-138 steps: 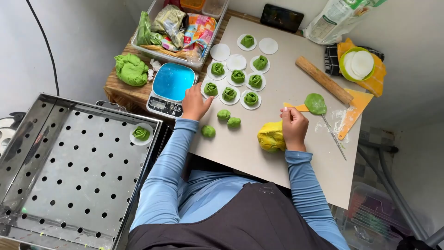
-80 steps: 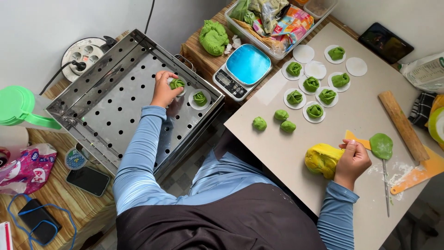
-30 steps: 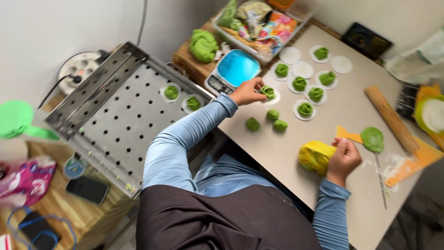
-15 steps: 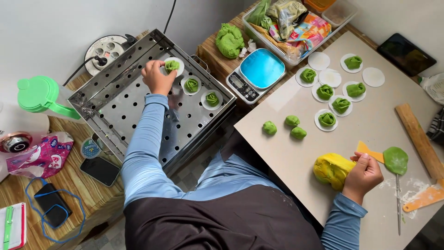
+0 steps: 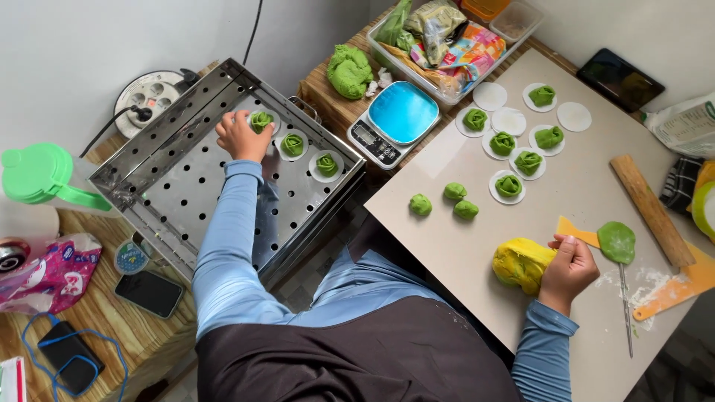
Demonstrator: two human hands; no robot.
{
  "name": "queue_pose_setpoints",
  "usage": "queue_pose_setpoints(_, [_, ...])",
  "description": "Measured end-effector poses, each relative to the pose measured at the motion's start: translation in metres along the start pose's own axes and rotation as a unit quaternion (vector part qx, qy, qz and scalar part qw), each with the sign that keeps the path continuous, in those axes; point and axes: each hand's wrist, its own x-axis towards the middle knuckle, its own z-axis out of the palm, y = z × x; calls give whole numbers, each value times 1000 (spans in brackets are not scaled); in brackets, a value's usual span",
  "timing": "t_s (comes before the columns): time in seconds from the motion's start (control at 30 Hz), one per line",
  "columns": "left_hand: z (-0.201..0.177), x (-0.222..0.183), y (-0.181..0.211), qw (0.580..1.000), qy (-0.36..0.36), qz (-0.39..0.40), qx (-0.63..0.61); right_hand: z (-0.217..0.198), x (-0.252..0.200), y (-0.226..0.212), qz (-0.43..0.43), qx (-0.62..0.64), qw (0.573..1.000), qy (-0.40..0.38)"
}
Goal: Shaping small pieces of colored dough and placing them into a steamer tray for cooking.
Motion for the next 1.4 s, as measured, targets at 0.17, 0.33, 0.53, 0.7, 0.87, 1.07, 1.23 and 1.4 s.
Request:
queue_pose_setpoints(0.17, [-5, -26, 65, 964, 112, 214, -109, 4, 5, 13, -15, 32, 999, 14])
queue_pose_setpoints(0.33, [-20, -108, 190, 832, 62, 492, -249, 2, 5, 14, -14, 33, 999, 37])
queue_pose_setpoints(0.53, [93, -200, 272, 777, -261, 558, -130, 2, 2, 8, -5, 12, 998, 64])
queue_pose_setpoints(0.7, [131, -231, 313, 796, -286, 534, -6, 1, -1, 9, -17, -4, 996, 90])
queue_pose_setpoints(0.87, [154, -234, 319, 822, -289, 489, -35, -1, -2, 12, -23, -11, 996, 87])
queue_pose_setpoints(1.07, [149, -237, 315, 837, -301, 450, -75, -2, -1, 7, -28, 3, 997, 67])
queue_pose_setpoints(1.23, [128, -224, 305, 827, -286, 474, -95, -2, -2, 13, -26, 9, 997, 70])
queue_pose_setpoints(1.4, [59, -167, 270, 822, -190, 512, -159, -2, -2, 11, -31, 14, 997, 75])
